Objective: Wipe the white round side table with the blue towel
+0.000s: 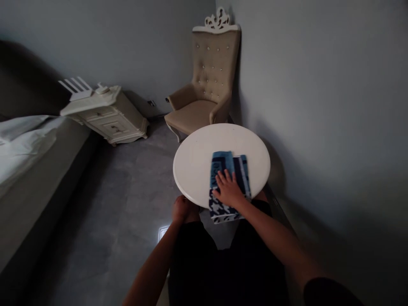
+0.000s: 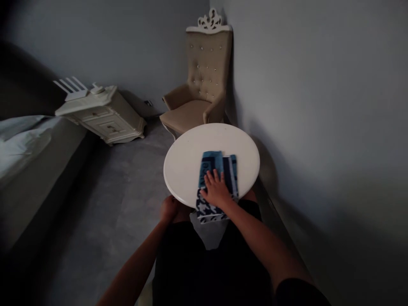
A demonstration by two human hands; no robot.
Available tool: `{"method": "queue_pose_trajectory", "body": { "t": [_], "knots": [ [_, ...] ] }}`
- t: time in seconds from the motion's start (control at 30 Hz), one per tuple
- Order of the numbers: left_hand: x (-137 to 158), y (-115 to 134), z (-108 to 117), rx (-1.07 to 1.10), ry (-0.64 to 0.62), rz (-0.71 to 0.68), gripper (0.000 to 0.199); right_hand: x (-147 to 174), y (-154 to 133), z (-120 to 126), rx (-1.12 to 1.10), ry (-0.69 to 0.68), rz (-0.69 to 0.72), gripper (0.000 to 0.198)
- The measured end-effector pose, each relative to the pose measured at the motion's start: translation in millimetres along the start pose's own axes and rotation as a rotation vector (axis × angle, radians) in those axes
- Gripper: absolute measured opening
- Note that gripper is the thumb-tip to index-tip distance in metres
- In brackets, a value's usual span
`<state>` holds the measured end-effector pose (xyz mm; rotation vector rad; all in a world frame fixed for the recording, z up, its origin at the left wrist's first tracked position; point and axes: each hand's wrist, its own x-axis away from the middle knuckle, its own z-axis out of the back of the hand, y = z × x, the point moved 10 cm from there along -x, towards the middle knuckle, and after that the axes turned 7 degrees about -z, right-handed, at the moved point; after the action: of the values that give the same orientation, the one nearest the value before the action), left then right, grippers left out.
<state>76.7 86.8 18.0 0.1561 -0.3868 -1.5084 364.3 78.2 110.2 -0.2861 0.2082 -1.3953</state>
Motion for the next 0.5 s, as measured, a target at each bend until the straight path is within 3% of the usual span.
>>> {"method": "queue_pose_trajectory", "body": {
  "t": [0.13,0.23,0.33,0.43,0.5],
  "knots": [
    [16.9,-39.9,22.2,0.184,0.227,0.206,0.042,-8.1,-82.8,-13.6,-0.065,-0.124,0.404,0.081],
    [43.0,-45.0,45.2,0.158,0.421,0.218,0.045,-6.0,-87.8,-10.1,-0.064,-0.198,0.598,0.075],
    [53.8,-4.4,58.6,0.091,0.435,-0.04,0.042,-7.5,-47.2,5.6,-0.03,-0.157,0.538,0.061],
    [38.9,61.4,60.6,0.023,0.255,-0.365,0.04,-2.4,-0.7,21.3,0.063,-0.066,0.303,0.044],
    [19.6,103.6,63.2,-0.037,0.141,-0.546,0.047,10.6,14.3,28.3,0.1,-0.002,0.135,0.042]
  ]
}}
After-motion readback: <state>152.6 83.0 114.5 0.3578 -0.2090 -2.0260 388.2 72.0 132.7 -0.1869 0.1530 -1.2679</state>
